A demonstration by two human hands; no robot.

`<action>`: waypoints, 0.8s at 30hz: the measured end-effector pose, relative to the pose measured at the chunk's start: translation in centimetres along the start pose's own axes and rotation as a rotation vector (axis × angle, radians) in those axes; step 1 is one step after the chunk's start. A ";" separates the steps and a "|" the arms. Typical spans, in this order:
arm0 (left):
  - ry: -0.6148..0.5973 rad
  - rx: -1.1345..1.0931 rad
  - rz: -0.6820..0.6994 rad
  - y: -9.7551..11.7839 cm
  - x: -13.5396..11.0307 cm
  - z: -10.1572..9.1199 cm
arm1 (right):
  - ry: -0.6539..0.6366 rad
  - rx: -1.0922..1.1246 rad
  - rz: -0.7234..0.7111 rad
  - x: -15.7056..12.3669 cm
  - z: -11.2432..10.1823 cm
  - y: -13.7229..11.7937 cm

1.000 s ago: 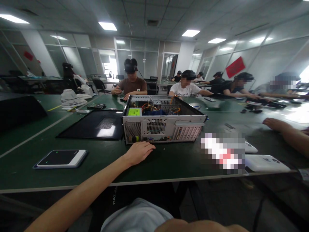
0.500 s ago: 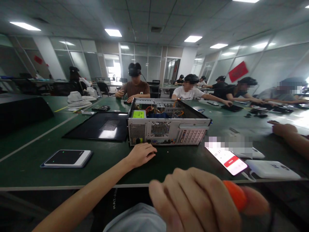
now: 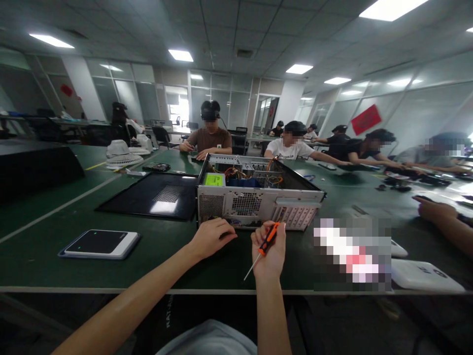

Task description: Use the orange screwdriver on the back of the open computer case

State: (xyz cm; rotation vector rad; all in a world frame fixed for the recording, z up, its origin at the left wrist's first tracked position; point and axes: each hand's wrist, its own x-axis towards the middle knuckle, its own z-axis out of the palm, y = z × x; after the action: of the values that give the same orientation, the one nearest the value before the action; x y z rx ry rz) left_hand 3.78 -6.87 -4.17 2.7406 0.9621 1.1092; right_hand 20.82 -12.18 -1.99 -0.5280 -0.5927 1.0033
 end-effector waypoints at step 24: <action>0.261 -1.388 -0.754 0.3 1.7 -0.6 | 0.331 0.033 -0.060 0.5 -0.9 1.1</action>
State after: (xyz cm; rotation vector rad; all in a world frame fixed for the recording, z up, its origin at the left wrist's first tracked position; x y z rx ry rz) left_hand 4.50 -6.30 -2.64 1.0412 0.6684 1.2267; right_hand 20.94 -11.40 -3.28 -0.6283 -0.2946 0.8443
